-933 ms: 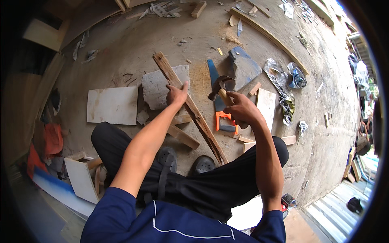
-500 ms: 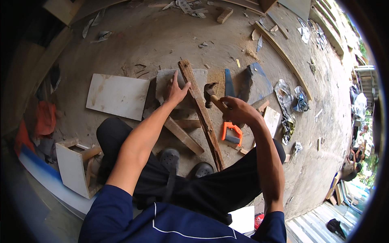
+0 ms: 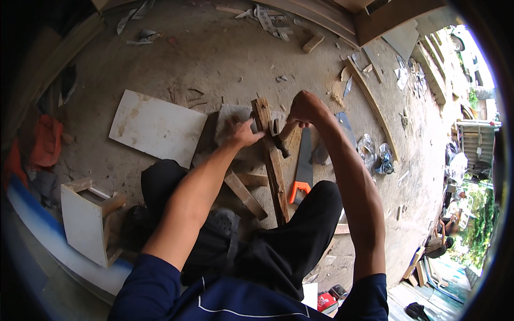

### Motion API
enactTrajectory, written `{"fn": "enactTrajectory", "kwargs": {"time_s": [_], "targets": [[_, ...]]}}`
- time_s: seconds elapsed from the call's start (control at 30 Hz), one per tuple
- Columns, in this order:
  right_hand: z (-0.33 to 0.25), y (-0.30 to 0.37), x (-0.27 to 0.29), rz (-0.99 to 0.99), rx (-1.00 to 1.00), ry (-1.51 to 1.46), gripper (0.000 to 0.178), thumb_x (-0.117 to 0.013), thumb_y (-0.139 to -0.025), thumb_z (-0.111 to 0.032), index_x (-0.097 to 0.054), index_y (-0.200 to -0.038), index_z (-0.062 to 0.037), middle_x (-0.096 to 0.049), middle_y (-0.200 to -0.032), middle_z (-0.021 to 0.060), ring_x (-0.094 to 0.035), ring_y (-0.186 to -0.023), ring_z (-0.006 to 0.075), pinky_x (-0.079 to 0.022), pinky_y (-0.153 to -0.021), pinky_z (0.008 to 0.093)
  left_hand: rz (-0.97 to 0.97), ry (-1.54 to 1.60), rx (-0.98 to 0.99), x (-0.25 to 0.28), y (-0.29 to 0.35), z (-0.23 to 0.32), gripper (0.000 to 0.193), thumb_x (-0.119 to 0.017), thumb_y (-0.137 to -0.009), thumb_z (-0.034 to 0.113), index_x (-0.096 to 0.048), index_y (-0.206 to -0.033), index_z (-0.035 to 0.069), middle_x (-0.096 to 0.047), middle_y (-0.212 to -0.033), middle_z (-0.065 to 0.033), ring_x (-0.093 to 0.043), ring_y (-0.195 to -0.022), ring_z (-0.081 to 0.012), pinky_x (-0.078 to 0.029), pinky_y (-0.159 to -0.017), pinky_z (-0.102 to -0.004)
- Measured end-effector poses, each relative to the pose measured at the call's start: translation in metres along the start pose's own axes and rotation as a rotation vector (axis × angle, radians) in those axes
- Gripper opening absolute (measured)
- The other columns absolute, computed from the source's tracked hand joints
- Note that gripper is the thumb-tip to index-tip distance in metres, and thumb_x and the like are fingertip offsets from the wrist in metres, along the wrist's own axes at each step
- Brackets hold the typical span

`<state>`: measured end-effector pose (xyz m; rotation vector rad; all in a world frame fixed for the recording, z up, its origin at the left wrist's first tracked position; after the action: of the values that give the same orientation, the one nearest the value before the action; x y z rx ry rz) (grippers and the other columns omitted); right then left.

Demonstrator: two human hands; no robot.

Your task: The person sits on the floor and uses a hammer to drive nails into a small wooden block. They then pick up a longer wooden plank, inspect it, and use a hand saw to cut it. The person handles the wood and tools directly with their hands throughout the task.

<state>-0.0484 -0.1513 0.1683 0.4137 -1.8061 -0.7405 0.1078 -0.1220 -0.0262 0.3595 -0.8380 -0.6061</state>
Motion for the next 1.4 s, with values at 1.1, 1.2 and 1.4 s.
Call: {"fn": "enactTrajectory", "kwargs": {"time_s": [1.1,1.2,1.4], "targets": [[-0.014,-0.126,0.003,0.545,0.309,-0.65,0.035,-0.068,-0.079,-0.033,-0.059,-0.089,-0.0002,-0.063,-0.068,0.0146,-0.066,-0.067,0.0287,-0.052,-0.063,0.0399,0.087,-0.149,0.025,-0.004,0.002,0.022,0.079,-0.064,-0.08,0.057,-0.045,-0.138,0.006,-0.039,-0.134,-0.0398,-0.014,-0.135,-0.0582,0.0,-0.111,-0.0657],[-0.031,-0.119,-0.015,0.502,0.266,-0.887,0.034,-0.065,-0.083,-0.03,-0.055,-0.088,0.0012,-0.06,-0.067,0.0138,-0.065,-0.067,0.0279,-0.05,-0.062,0.0382,0.12,-0.155,0.004,-0.006,-0.003,0.007,0.076,-0.064,-0.079,0.055,-0.049,-0.135,0.006,-0.049,-0.128,-0.0361,-0.018,-0.133,-0.0604,-0.001,-0.109,-0.0684],[-0.025,-0.129,-0.007,0.894,0.379,-0.927,0.026,-0.069,-0.084,-0.023,-0.052,-0.082,-0.0039,-0.049,-0.061,-0.0002,-0.045,-0.049,0.0094,-0.038,-0.045,0.0284,0.035,-0.127,-0.042,0.003,0.003,0.023,0.073,-0.064,-0.08,0.055,-0.053,-0.13,0.003,-0.049,-0.127,-0.0362,-0.02,-0.131,-0.0616,-0.002,-0.109,-0.0684]]}}
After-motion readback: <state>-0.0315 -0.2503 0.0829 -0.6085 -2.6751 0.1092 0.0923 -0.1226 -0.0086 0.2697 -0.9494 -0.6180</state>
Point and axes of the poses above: each hand's wrist, its own y-axis away from the middle knuckle, its own x-axis out of the back of the hand, z = x × y, the point moved 6 cm from there along -y, towards the middle knuckle
